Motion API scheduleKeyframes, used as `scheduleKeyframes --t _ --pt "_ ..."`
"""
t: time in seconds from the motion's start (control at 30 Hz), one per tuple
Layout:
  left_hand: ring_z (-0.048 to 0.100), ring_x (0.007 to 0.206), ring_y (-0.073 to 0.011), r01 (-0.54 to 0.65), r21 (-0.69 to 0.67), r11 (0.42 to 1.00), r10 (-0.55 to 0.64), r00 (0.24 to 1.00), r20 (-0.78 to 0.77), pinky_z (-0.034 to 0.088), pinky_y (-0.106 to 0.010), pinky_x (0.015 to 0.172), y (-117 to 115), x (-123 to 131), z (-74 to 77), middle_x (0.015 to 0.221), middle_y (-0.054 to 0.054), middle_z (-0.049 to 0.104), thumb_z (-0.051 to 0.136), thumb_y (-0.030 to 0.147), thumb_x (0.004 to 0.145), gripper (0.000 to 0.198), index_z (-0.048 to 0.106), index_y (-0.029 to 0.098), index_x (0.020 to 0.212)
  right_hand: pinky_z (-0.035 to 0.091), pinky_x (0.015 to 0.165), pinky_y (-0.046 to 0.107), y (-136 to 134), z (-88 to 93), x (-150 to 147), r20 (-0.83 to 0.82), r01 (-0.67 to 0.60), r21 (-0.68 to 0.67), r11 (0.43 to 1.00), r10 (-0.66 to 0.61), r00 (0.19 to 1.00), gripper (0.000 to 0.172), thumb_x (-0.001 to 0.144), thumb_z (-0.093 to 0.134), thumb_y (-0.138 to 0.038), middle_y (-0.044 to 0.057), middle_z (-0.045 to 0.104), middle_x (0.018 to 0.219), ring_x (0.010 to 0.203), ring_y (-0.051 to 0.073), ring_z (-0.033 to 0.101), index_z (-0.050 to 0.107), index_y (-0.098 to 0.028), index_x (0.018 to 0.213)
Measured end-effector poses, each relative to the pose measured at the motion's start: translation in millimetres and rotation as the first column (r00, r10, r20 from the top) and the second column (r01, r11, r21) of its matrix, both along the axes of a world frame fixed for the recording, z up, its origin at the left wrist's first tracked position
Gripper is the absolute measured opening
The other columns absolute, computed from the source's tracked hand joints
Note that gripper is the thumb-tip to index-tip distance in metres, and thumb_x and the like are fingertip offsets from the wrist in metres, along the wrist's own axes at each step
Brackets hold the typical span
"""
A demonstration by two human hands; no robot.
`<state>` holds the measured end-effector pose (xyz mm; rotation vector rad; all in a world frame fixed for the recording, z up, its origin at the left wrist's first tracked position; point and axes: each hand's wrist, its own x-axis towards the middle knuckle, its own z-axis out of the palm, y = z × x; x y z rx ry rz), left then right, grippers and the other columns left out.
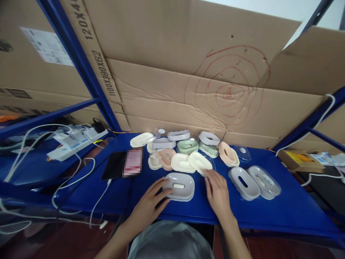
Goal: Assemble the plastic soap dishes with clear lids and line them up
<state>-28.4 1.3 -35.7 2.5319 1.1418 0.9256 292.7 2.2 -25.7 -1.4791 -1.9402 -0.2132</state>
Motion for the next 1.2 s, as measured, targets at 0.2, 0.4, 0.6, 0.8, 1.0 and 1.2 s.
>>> scheduleKeyframes --t 0.2,0.4,0.6,0.8,1.0,1.2 --pt "0.051 0.151 -0.0300 -0.003 0.011 1.000 0.003 1.000 -0.014 0.056 -0.052 0.118 0 0 3.4 0.157 -0.007 0.059 0.064 0.018 0.103 0.034 0.070 0.030 0.135 0.055 0.104 0.060 27 -4.6 43 0.132 0.116 -0.075 0.990 -0.105 0.986 0.045 0.108 0.051 -0.053 0.017 0.075 0.130 0.123 0.037 0.070 0.072 -0.019 0.130" --pt "0.051 0.151 -0.0306 0.002 0.000 1.000 -0.002 1.000 -0.030 0.058 -0.053 0.116 -1 -1 5.4 0.158 -0.007 0.058 0.063 0.019 0.104 0.034 0.070 0.030 0.136 0.060 0.099 0.049 33 22.9 38 -0.115 0.024 -0.082 0.996 -0.034 0.993 0.040 0.108 0.053 -0.055 0.012 0.078 0.114 0.107 0.030 0.075 0.076 -0.022 0.109" --pt "0.051 0.152 -0.0310 -0.004 -0.011 1.000 0.004 1.000 -0.031 0.057 -0.053 0.117 0 -1 2.7 0.158 -0.006 0.058 0.063 0.020 0.104 0.036 0.069 0.031 0.137 0.064 0.095 0.048 29 24.7 28 -0.678 -0.021 -0.156 0.988 -0.092 0.729 0.042 0.098 0.064 -0.065 0.007 0.076 0.101 0.100 0.028 0.076 0.069 -0.023 0.101" --pt "0.051 0.151 -0.0316 0.002 -0.012 1.000 -0.002 1.000 -0.018 0.057 -0.054 0.118 0 0 4.4 0.157 -0.006 0.059 0.064 0.019 0.103 0.034 0.069 0.030 0.135 0.068 0.088 0.050 19 9.4 11 -0.956 -0.233 -0.248 0.940 -0.198 0.216 0.052 0.089 0.074 -0.069 -0.001 0.071 0.087 0.099 0.030 0.080 0.059 -0.026 0.113" --pt "0.051 0.151 -0.0307 0.000 -0.017 1.000 0.000 1.000 0.000 0.055 -0.053 0.119 -1 0 6.0 0.157 -0.005 0.059 0.064 0.018 0.103 0.034 0.069 0.031 0.133 0.068 0.087 0.047 5 -12.7 12 -0.787 -0.052 -0.304 0.951 -0.220 0.577 0.085 0.093 0.068 -0.069 0.014 0.073 0.125 0.108 0.029 0.075 0.042 -0.025 0.161" --pt "0.048 0.153 -0.0301 0.016 -0.012 1.000 -0.015 1.000 0.021 0.055 -0.053 0.119 -1 -1 2.0 0.157 -0.007 0.058 0.063 0.019 0.104 0.033 0.068 0.029 0.135 0.049 0.117 0.064 8 -24.0 13 -0.289 0.114 -0.171 0.979 -0.160 0.944 0.068 0.095 0.067 -0.067 0.017 0.038 0.170 0.150 0.042 0.047 0.062 -0.027 0.150"
